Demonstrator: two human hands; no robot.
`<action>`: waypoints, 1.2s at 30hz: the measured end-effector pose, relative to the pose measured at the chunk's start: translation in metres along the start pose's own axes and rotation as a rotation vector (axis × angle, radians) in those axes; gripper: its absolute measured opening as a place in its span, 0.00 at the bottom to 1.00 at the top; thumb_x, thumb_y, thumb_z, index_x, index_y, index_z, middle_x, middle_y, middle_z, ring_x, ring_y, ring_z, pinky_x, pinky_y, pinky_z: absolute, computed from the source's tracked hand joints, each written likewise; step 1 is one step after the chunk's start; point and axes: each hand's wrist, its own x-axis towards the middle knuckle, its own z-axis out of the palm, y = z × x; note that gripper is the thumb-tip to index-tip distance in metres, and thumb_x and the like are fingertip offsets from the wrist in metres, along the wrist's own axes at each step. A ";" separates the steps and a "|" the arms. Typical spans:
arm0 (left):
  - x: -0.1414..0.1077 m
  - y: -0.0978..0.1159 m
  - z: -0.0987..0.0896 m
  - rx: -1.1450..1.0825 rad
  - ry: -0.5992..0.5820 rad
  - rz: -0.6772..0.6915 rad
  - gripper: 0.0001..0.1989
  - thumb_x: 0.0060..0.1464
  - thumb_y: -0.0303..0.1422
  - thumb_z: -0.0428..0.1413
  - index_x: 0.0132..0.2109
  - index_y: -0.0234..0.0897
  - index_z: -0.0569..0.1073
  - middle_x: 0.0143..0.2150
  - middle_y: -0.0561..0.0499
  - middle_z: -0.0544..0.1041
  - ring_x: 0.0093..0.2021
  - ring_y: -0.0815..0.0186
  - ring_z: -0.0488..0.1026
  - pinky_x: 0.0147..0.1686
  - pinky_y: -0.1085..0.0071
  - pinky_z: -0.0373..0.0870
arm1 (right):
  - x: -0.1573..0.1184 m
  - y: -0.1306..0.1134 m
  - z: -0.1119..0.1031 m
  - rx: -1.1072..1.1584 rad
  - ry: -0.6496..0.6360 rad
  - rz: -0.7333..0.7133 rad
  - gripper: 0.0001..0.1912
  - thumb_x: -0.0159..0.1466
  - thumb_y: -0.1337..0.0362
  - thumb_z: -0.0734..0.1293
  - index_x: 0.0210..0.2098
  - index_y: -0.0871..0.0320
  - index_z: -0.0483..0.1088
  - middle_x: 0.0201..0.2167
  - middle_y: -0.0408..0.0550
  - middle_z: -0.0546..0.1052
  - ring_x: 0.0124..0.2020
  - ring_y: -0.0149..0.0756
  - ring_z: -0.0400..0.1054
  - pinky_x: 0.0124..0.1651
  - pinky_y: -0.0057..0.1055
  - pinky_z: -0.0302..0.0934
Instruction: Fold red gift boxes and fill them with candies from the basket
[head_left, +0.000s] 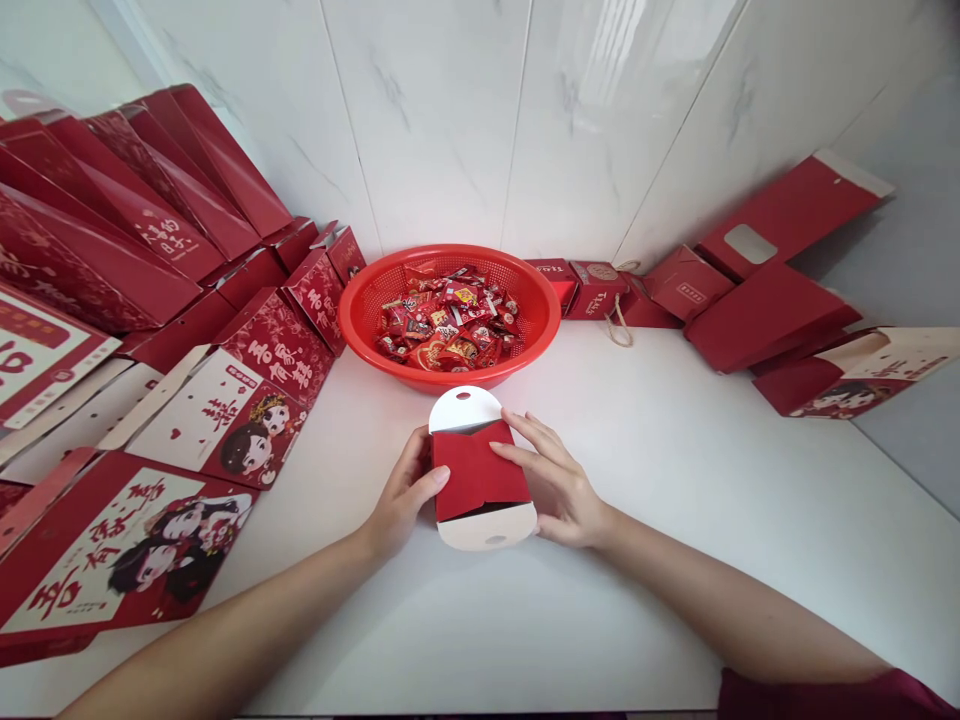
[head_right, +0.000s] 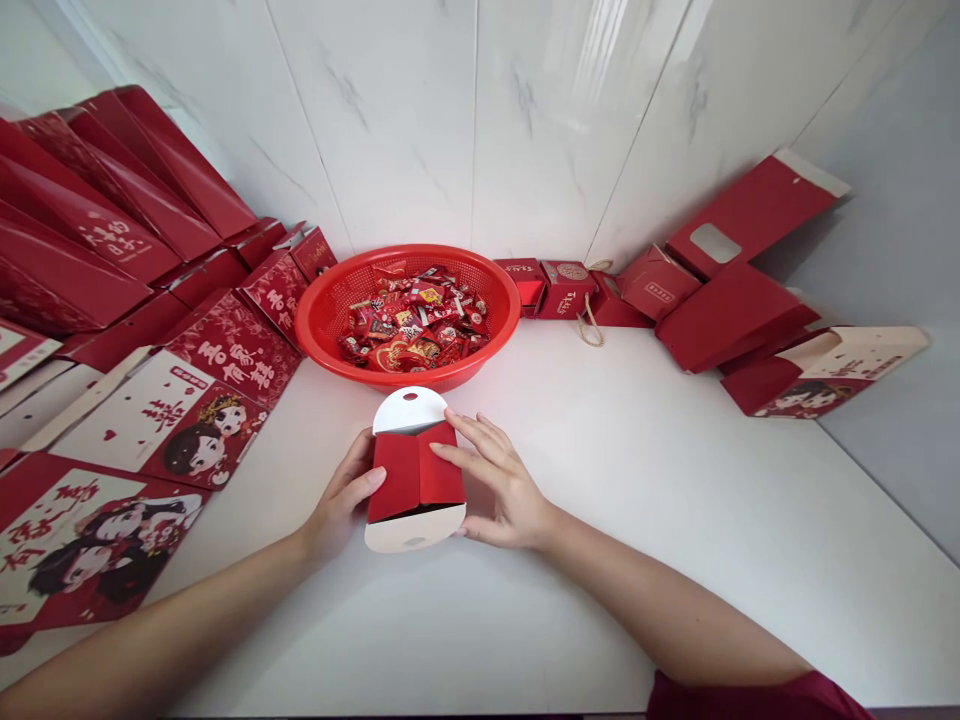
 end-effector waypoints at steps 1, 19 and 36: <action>0.000 0.000 0.000 -0.006 -0.001 0.002 0.22 0.60 0.38 0.57 0.59 0.43 0.65 0.60 0.45 0.70 0.57 0.54 0.68 0.53 0.62 0.67 | 0.000 0.000 0.000 0.015 0.006 0.010 0.37 0.64 0.39 0.59 0.66 0.51 0.58 0.72 0.54 0.51 0.69 0.54 0.50 0.69 0.56 0.41; -0.001 0.003 -0.005 0.103 -0.006 0.127 0.21 0.60 0.34 0.53 0.60 0.44 0.65 0.62 0.47 0.66 0.59 0.54 0.65 0.55 0.63 0.64 | 0.008 -0.027 0.017 0.586 0.056 0.459 0.33 0.69 0.51 0.60 0.69 0.48 0.46 0.69 0.52 0.55 0.69 0.45 0.51 0.68 0.49 0.52; 0.000 0.010 -0.010 0.437 -0.100 0.273 0.14 0.63 0.38 0.48 0.49 0.40 0.73 0.60 0.42 0.64 0.62 0.50 0.61 0.62 0.56 0.56 | 0.004 -0.016 0.013 0.331 -0.005 0.305 0.22 0.71 0.52 0.56 0.62 0.48 0.60 0.67 0.52 0.56 0.70 0.46 0.48 0.69 0.49 0.48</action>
